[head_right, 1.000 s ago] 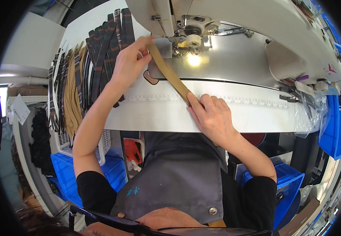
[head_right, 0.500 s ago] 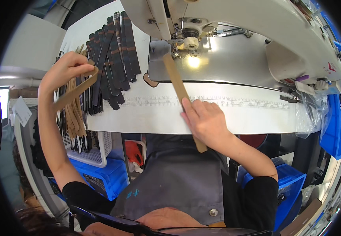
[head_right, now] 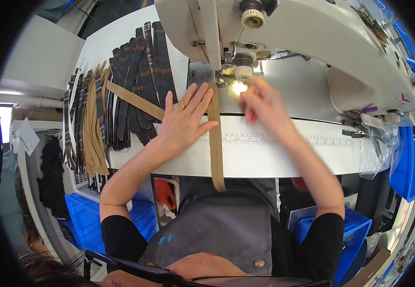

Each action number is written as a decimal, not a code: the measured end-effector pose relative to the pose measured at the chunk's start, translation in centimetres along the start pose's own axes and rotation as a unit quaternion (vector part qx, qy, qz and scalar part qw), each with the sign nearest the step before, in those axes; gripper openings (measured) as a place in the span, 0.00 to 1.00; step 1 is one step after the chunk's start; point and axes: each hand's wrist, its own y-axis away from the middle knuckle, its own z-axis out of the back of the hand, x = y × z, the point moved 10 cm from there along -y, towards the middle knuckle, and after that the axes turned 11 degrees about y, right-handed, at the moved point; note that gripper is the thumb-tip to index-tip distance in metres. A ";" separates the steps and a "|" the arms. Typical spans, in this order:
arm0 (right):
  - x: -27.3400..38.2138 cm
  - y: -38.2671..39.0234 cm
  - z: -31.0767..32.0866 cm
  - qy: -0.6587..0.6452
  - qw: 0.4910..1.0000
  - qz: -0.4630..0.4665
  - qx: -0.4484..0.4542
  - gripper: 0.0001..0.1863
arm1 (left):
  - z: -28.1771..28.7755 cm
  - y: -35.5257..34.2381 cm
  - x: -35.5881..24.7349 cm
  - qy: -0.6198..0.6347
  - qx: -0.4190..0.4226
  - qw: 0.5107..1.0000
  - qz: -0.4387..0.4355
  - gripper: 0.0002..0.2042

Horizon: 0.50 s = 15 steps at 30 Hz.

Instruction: Sewing together leather and fabric components using an industrial sewing machine.

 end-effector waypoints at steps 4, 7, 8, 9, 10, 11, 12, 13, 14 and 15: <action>0.2 -4.0 -1.1 0.015 0.997 -0.068 0.045 0.12 | 0.6 -1.5 0.1 -0.023 -0.027 0.999 -0.030 0.28; 1.2 -3.8 0.5 -0.030 0.998 0.023 -0.047 0.13 | 0.1 -2.7 0.3 -0.024 -0.016 0.999 -0.032 0.23; 0.7 -3.9 1.1 -0.027 0.998 0.022 -0.060 0.13 | 0.6 -3.0 0.0 -0.032 -0.028 0.998 -0.035 0.21; 1.3 -3.9 0.8 -0.029 0.997 0.064 -0.042 0.13 | 1.0 -3.4 -0.5 -0.036 -0.040 0.997 -0.047 0.19; 2.2 -3.7 0.9 -0.025 0.994 0.106 -0.027 0.14 | 0.5 -3.0 0.0 -0.058 -0.059 0.995 -0.048 0.17; 2.5 -3.3 0.7 -0.007 0.993 0.118 -0.014 0.14 | 0.0 -3.1 0.4 -0.068 -0.043 0.996 -0.036 0.18; 3.0 -2.2 0.0 0.009 0.992 0.129 0.002 0.14 | 0.1 -3.0 0.8 -0.056 -0.042 0.997 -0.034 0.19; 3.7 -0.1 0.4 0.102 0.983 0.153 -0.022 0.13 | -0.1 -3.2 1.3 -0.058 -0.032 0.998 -0.022 0.19; 4.3 2.2 0.5 0.194 0.965 0.171 -0.041 0.12 | -0.3 -3.3 1.6 -0.076 -0.036 0.996 -0.030 0.21; 5.4 5.0 0.9 0.295 0.915 0.258 -0.092 0.12 | -0.5 -3.7 1.9 -0.082 -0.026 0.996 -0.021 0.24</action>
